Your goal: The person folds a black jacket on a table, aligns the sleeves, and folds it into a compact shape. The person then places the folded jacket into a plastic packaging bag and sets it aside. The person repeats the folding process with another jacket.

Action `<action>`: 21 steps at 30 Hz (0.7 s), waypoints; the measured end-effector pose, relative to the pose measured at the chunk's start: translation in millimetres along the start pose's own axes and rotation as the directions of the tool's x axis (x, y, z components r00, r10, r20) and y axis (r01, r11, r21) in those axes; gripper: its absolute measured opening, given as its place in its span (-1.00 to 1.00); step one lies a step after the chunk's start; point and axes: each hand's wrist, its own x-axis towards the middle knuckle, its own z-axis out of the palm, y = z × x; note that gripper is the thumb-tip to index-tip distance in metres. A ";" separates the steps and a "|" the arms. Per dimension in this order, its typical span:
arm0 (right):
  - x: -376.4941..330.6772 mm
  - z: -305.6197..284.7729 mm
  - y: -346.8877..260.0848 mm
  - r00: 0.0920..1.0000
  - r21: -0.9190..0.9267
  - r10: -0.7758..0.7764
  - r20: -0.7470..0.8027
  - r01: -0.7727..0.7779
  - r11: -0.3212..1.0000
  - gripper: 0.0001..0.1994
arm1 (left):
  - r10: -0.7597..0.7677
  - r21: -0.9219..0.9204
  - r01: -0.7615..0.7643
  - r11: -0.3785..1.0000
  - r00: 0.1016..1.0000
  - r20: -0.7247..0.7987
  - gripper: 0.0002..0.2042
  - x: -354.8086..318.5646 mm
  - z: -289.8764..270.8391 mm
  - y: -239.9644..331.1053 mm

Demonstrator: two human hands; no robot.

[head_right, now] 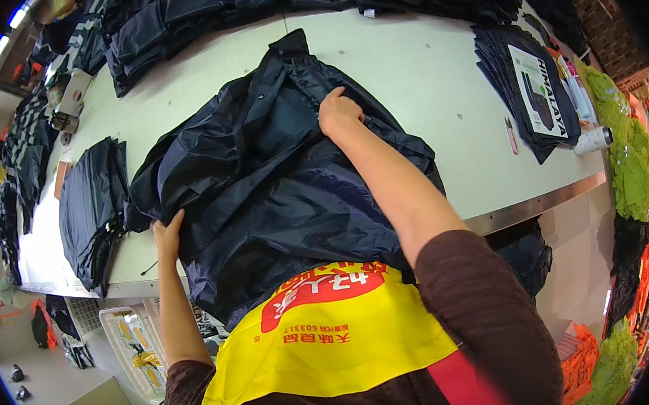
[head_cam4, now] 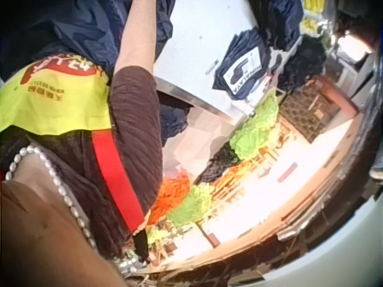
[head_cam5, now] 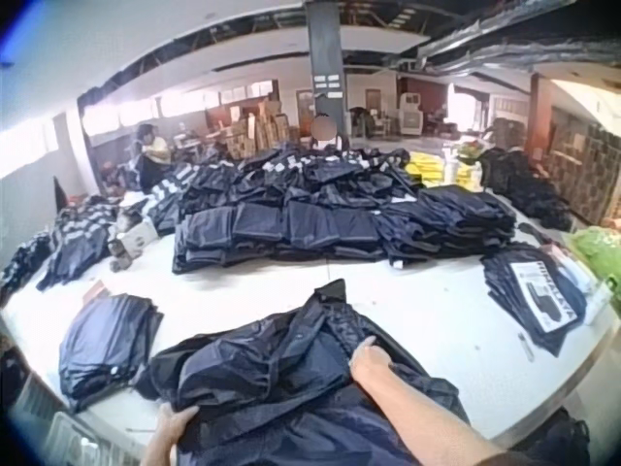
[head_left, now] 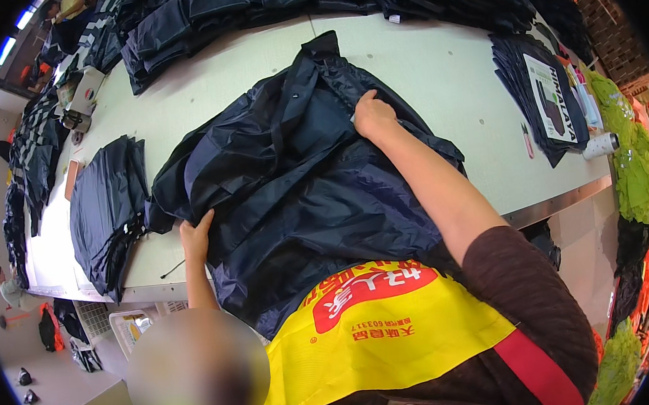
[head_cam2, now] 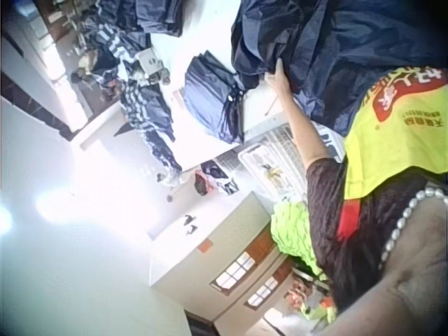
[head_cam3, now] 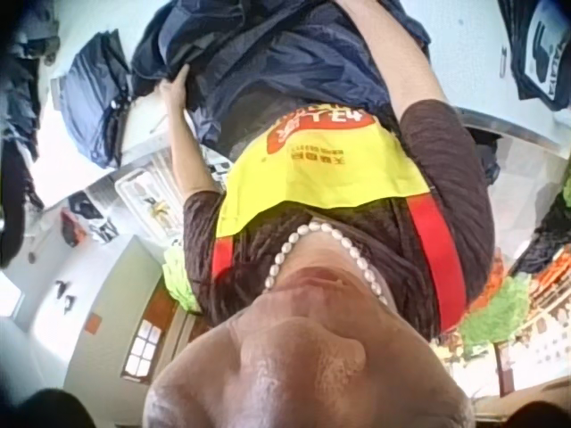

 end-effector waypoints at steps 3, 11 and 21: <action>9.2 -17.7 3.3 0.996 -0.014 -0.054 -0.064 0.053 0.998 -0.29 | 0.021 -0.169 -0.049 0.984 0.986 -0.166 -0.67 -7.4 8.9 -8.1; 96.0 -178.6 165.5 0.964 0.636 -0.251 -0.094 0.252 0.729 -0.58 | -0.012 -0.012 0.009 1.000 0.966 -0.260 -0.76 10.4 -87.7 -76.7; 140.2 -56.3 286.8 0.961 -0.108 -0.074 -0.268 0.047 0.993 -0.68 | -0.098 0.297 0.086 0.951 0.995 0.026 -0.68 46.9 -29.5 -48.4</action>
